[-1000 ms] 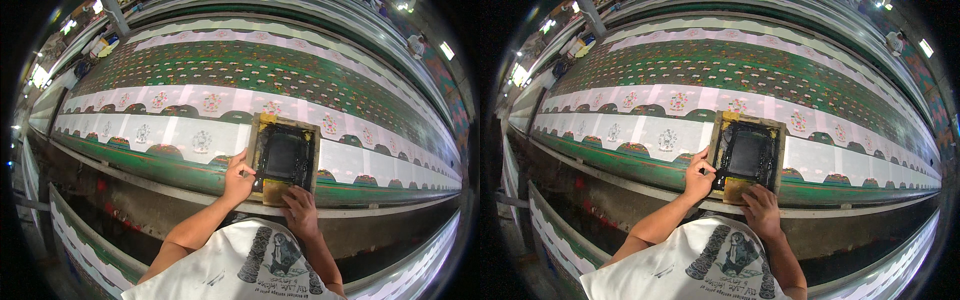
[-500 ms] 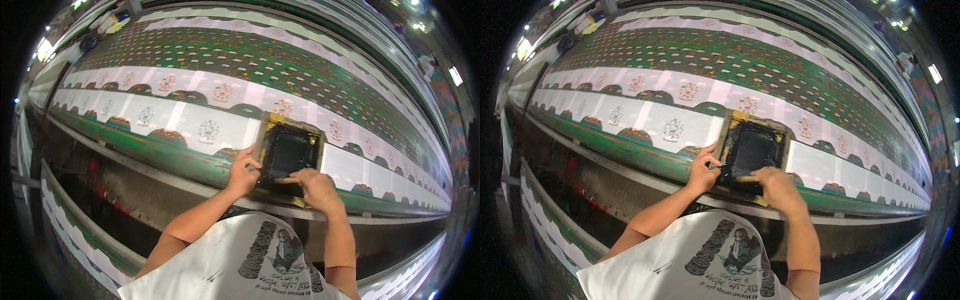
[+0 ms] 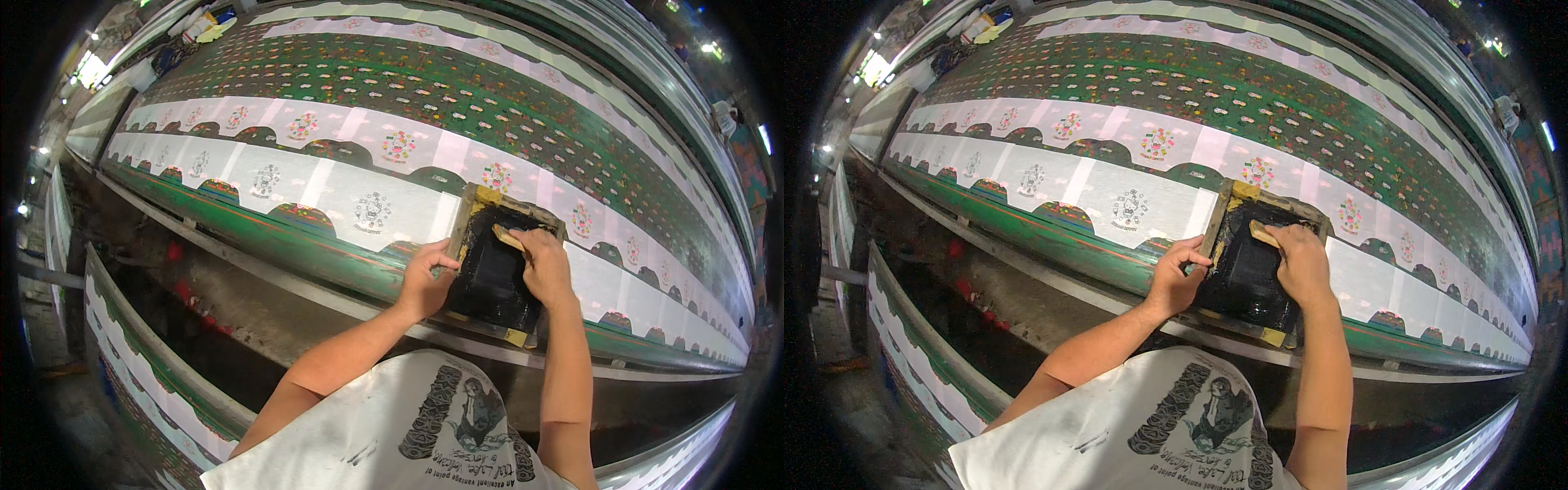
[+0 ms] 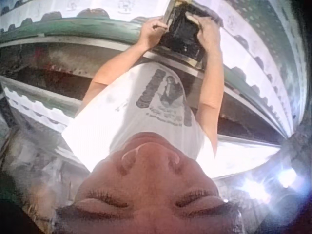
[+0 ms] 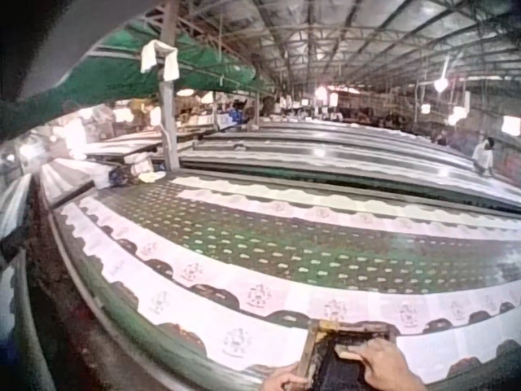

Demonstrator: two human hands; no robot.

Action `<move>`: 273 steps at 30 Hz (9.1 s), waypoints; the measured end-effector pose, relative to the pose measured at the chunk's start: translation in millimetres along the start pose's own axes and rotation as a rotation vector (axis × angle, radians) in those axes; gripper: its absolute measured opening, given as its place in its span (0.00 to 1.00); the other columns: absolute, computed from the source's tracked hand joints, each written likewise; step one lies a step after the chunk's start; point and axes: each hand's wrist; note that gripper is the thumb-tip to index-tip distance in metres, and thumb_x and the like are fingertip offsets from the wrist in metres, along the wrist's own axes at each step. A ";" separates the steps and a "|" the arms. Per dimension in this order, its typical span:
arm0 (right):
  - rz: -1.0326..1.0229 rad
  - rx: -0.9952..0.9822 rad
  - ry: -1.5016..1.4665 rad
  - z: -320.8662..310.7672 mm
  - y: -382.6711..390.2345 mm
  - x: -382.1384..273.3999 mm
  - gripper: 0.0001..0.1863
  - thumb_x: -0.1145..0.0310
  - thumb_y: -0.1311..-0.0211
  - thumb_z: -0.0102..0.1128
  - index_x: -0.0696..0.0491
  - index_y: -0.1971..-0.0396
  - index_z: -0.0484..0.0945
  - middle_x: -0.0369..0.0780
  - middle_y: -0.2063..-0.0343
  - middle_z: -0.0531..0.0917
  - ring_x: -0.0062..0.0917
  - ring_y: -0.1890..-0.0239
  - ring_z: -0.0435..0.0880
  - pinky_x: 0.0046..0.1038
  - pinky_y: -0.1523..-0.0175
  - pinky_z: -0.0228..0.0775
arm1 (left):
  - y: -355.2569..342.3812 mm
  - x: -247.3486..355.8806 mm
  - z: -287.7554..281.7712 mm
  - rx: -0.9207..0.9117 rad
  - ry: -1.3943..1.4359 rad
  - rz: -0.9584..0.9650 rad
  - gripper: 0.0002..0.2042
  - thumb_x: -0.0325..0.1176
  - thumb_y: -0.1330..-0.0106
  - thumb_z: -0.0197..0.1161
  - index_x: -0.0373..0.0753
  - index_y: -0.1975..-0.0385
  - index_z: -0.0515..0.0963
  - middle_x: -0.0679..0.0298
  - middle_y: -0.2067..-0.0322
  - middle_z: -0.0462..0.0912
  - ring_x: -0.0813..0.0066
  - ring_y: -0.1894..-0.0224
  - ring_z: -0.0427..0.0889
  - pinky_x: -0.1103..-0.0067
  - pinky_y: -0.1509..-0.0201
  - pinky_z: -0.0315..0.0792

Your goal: The person uses a wooden block to apply dark ink onto a long roll of patterned fabric moving on a conveyor. The person repeatedly presses the block onto the fabric and moves it along the roll, maintaining a consistent rhythm throughout the clip.

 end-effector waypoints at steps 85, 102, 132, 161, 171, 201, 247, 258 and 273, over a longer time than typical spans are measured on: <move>0.013 0.020 -0.062 -116.4 127.2 253.7 0.21 0.82 0.32 0.60 0.55 0.42 0.88 0.50 0.48 0.90 0.52 0.41 0.86 0.50 0.34 0.78 | 51.9 51.1 283.0 -0.029 0.138 -0.143 0.10 0.15 0.29 0.69 0.36 0.54 0.89 0.42 0.27 0.79 0.50 0.25 0.80 0.63 0.18 0.69; 0.032 -0.069 -0.052 -104.0 276.0 147.0 0.29 0.82 0.42 0.71 0.49 0.39 0.87 0.43 0.42 0.87 0.45 0.41 0.86 0.48 0.33 0.79 | 62.4 51.9 291.2 -0.057 0.011 -0.067 0.21 0.13 0.35 0.69 0.38 0.44 0.87 0.39 0.21 0.72 0.44 0.19 0.73 0.60 0.15 0.65; 0.440 0.447 -0.408 -189.6 501.6 382.0 0.20 0.79 0.37 0.75 0.56 0.44 0.90 0.47 0.36 0.87 0.47 0.27 0.81 0.48 0.21 0.69 | 116.7 96.7 562.5 0.010 0.022 0.127 0.14 0.14 0.46 0.68 0.38 0.63 0.90 0.40 0.23 0.76 0.42 0.21 0.73 0.57 0.16 0.63; -0.004 -0.036 -0.065 -256.9 305.5 453.0 0.19 0.79 0.29 0.62 0.52 0.42 0.88 0.48 0.45 0.91 0.49 0.37 0.87 0.47 0.30 0.80 | 103.3 143.3 544.7 -0.196 -0.830 0.401 0.24 0.36 0.26 0.71 0.34 0.32 0.82 0.44 0.36 0.83 0.37 0.31 0.77 0.46 0.26 0.69; -0.046 0.011 -0.017 -232.5 296.6 453.6 0.26 0.85 0.35 0.59 0.52 0.39 0.88 0.47 0.47 0.89 0.51 0.42 0.86 0.49 0.34 0.77 | 94.0 149.8 549.1 -0.208 -0.879 0.410 0.22 0.32 0.29 0.72 0.34 0.37 0.84 0.47 0.41 0.84 0.41 0.33 0.79 0.50 0.27 0.69; 0.410 0.419 -0.193 -218.5 480.7 392.9 0.18 0.76 0.33 0.76 0.54 0.43 0.90 0.44 0.37 0.87 0.46 0.30 0.82 0.45 0.25 0.74 | 106.7 107.4 571.9 -0.044 -0.117 -0.010 0.21 0.12 0.46 0.67 0.37 0.52 0.89 0.42 0.25 0.77 0.45 0.24 0.76 0.60 0.16 0.65; -0.128 -0.255 -0.057 -383.6 527.9 620.9 0.22 0.78 0.38 0.67 0.55 0.43 0.89 0.46 0.49 0.90 0.45 0.44 0.88 0.46 0.36 0.81 | 162.2 132.0 855.7 0.010 0.014 -0.094 0.16 0.14 0.45 0.71 0.36 0.57 0.88 0.45 0.24 0.79 0.51 0.23 0.79 0.67 0.20 0.70; 0.072 -0.049 -0.084 -364.3 419.8 686.6 0.22 0.81 0.30 0.62 0.51 0.39 0.89 0.48 0.43 0.90 0.48 0.36 0.86 0.47 0.28 0.78 | 136.2 132.2 840.6 -0.122 0.205 -0.296 0.23 0.13 0.29 0.70 0.33 0.34 0.81 0.53 0.39 0.88 0.67 0.36 0.88 0.71 0.29 0.80; 0.012 -0.082 0.111 -341.9 521.7 603.1 0.33 0.82 0.46 0.69 0.49 0.36 0.87 0.40 0.44 0.87 0.43 0.43 0.84 0.45 0.34 0.76 | 130.9 134.2 835.1 -0.153 0.115 -0.262 0.28 0.09 0.31 0.70 0.35 0.32 0.81 0.58 0.39 0.88 0.71 0.36 0.87 0.73 0.29 0.80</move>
Point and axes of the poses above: each hand's wrist, its own y-axis away from the middle knuckle, its own z-axis out of the palm, x = y × z
